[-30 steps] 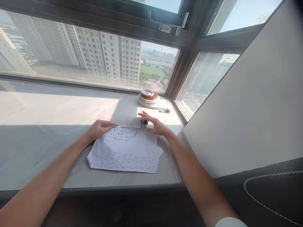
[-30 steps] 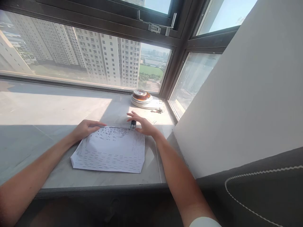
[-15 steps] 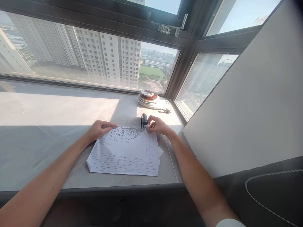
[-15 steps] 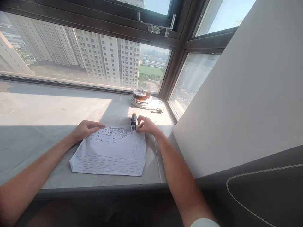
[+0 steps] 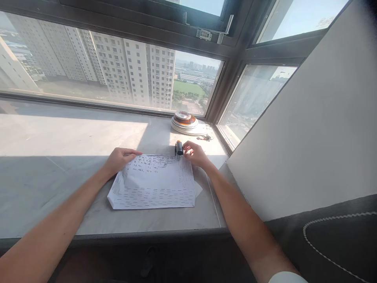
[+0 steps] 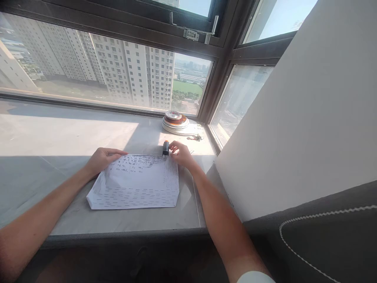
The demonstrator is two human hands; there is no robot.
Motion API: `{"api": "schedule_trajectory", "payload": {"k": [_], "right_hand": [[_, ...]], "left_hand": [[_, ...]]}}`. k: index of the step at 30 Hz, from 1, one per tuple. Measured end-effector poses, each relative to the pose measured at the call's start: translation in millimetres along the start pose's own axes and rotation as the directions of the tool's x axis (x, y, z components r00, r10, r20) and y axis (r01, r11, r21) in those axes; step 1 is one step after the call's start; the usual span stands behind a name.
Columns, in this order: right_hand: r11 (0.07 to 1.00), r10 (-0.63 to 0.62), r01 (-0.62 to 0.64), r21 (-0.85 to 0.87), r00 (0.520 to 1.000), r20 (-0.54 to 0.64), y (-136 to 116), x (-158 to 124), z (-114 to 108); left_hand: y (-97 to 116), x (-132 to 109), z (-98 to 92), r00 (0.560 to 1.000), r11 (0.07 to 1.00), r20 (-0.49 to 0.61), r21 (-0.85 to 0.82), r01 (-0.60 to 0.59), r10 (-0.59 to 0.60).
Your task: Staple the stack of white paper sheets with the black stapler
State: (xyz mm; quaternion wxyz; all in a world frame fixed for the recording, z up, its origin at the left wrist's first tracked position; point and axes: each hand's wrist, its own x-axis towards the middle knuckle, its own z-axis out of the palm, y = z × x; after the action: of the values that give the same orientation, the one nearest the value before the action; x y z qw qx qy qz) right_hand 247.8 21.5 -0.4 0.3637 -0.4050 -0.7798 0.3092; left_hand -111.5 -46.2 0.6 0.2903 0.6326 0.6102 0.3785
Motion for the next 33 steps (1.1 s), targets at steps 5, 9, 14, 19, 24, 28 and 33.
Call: {"api": "schedule_trajectory", "payload": {"k": [5, 9, 14, 19, 24, 28, 33], "right_hand": [[0.993, -0.120, 0.121, 0.006, 0.987, -0.110, -5.2, 1.3, 9.7], [0.993, -0.113, 0.113, 0.031, 0.994, -0.014, -5.3, 4.0, 18.9], [0.994, -0.108, 0.108, 0.004, 0.992, 0.062, 1.8, 6.2, 27.6], [0.979, -0.133, 0.149, -0.140, 0.984, 0.117, -4.0, -0.9, 32.1], [0.915, -0.090, 0.166, -0.367, 0.972, 0.217, -14.1, -11.8, 28.0], [0.854, -0.057, 0.172, -0.491, 0.969, 0.240, -15.0, -18.3, 28.6], [0.842, -0.095, 0.197, -0.503, 0.970, 0.222, -14.6, -18.2, 30.6]], "left_hand": [[-1.9, 1.3, 1.0, 1.000, 1.000, -0.010, 0.025, -0.002, 0.002], [0.9, -0.2, 2.6, 0.999, 0.999, 0.040, 0.041, 0.005, -0.006], [1.5, -1.0, 4.2, 0.998, 1.000, 0.069, 0.006, 0.000, -0.001], [0.9, -1.1, 5.0, 0.995, 1.000, 0.094, 0.004, -0.017, 0.016], [3.6, -2.8, 5.9, 0.997, 1.000, 0.079, -0.003, -0.001, 0.001], [4.5, -2.9, 6.2, 0.997, 1.000, 0.077, 0.002, 0.009, -0.010], [4.1, -2.0, 5.3, 0.997, 1.000, 0.075, 0.024, -0.006, 0.004]]}}
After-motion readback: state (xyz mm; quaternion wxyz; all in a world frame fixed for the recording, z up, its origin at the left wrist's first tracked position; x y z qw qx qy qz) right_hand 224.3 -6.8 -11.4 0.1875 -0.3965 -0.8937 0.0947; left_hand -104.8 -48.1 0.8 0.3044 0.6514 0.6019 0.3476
